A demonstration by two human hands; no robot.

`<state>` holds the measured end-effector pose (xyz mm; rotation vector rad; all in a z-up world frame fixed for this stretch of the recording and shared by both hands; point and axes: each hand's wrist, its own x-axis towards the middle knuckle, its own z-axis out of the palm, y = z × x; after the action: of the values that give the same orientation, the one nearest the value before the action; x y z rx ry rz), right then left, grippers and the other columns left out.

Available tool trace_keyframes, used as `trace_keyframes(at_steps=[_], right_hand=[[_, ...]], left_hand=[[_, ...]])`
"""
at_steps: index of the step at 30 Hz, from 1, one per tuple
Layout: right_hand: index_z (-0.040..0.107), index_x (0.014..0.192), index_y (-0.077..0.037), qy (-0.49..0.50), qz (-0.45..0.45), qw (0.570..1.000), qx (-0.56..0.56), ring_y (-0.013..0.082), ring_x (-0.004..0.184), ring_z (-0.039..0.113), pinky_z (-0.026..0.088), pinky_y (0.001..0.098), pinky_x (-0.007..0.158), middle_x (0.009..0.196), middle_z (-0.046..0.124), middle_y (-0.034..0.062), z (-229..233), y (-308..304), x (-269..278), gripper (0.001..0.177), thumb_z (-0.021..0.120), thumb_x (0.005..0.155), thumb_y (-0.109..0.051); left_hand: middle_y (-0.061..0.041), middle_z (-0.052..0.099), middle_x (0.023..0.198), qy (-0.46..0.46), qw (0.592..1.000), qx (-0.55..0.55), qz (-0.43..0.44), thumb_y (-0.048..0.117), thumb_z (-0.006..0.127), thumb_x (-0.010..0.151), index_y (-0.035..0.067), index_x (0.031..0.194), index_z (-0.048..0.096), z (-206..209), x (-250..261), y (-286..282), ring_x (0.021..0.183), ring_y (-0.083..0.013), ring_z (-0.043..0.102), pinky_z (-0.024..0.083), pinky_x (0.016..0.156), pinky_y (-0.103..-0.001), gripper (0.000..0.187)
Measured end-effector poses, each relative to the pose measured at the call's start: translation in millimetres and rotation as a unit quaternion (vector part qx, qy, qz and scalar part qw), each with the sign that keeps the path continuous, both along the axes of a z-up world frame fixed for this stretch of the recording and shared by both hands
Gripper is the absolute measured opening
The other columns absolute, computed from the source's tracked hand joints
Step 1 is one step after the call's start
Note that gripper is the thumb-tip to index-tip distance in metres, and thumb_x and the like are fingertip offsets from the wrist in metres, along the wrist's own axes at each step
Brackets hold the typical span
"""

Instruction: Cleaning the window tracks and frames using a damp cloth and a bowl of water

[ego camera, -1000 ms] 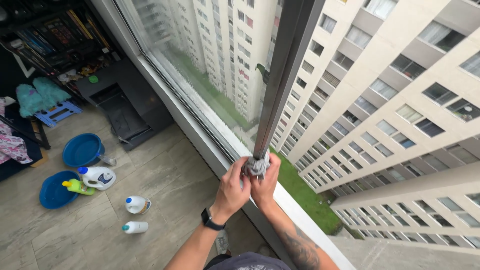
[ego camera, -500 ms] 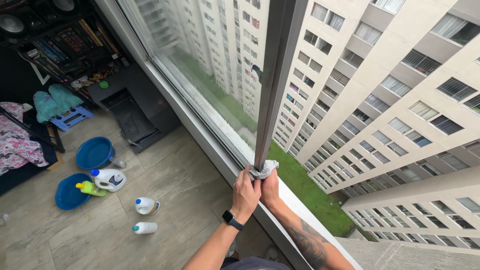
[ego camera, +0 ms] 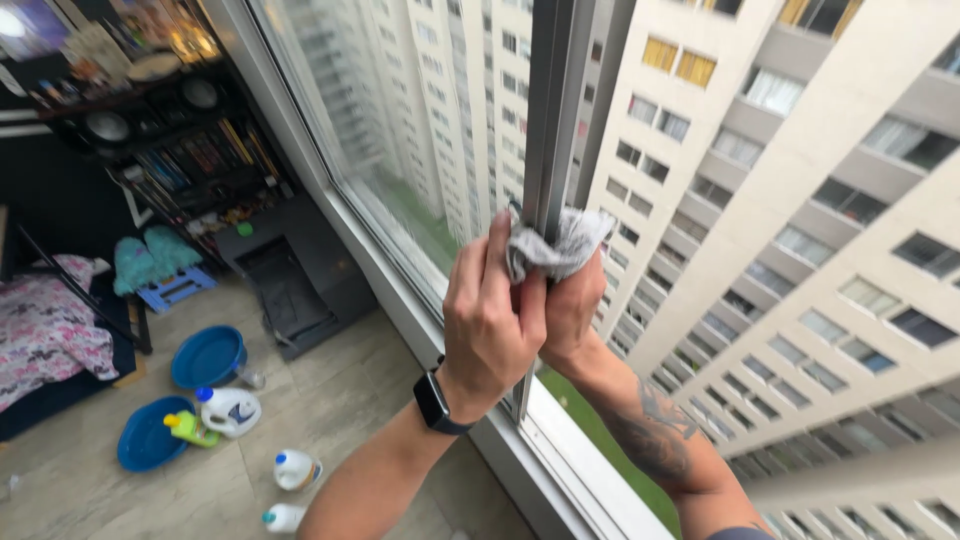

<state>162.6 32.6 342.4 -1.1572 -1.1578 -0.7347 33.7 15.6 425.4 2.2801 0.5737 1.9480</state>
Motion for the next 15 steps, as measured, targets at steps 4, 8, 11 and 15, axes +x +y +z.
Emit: trace_keyframes(at_steps=[4, 8, 11, 15], right_hand=[[0.050, 0.129, 0.016, -0.027, -0.024, 0.999, -0.015, 0.0548, 0.101, 0.057, 0.052, 0.0528, 0.081, 0.109, 0.057, 0.0281, 76, 2, -10, 0.042, 0.065, 0.100, -0.011], [0.068, 0.112, 0.009, -0.099, -0.037, 0.994, -0.031, 0.0563, 0.088, 0.052, 0.045, 0.0554, 0.077, 0.099, 0.061, 0.0246, -25, 8, 21, 0.043, 0.069, 0.096, -0.030], [0.060, 0.129, -0.006, -0.136, -0.064, 0.983, -0.104, 0.0377, 0.087, 0.060, 0.048, 0.0507, 0.079, 0.105, 0.063, 0.0214, -51, -19, -8, 0.029, 0.052, 0.102, -0.014], [0.061, 0.122, -0.005, -0.134, -0.038, 0.988, -0.069, 0.0382, 0.090, 0.058, 0.047, 0.0501, 0.081, 0.106, 0.061, 0.0217, -47, -31, -34, 0.024, 0.053, 0.101, -0.015]], left_hand=[[-0.019, 0.057, 0.095, -0.020, 0.999, 0.049, -0.008, 0.012, 0.062, 0.100, -0.012, 0.138, 0.054, 47, 4, 13, 0.082, -0.0393, 0.061, 0.054, 0.071, -0.049, 0.046], [-0.025, 0.060, 0.099, 0.004, 0.997, 0.075, 0.023, 0.010, 0.063, 0.097, -0.017, 0.128, 0.059, 17, -6, -5, 0.082, -0.0441, 0.063, 0.055, 0.074, -0.051, 0.042], [-0.031, 0.057, 0.115, 0.087, 0.996, -0.023, -0.018, 0.017, 0.047, 0.105, -0.017, 0.138, 0.047, -54, -14, -13, 0.093, -0.0418, 0.062, 0.055, 0.085, -0.050, 0.048], [-0.030, 0.059, 0.123, 0.127, 0.989, -0.081, -0.006, 0.016, 0.052, 0.103, -0.014, 0.140, 0.049, -142, -17, -15, 0.103, -0.0439, 0.062, 0.053, 0.091, -0.052, 0.048]])
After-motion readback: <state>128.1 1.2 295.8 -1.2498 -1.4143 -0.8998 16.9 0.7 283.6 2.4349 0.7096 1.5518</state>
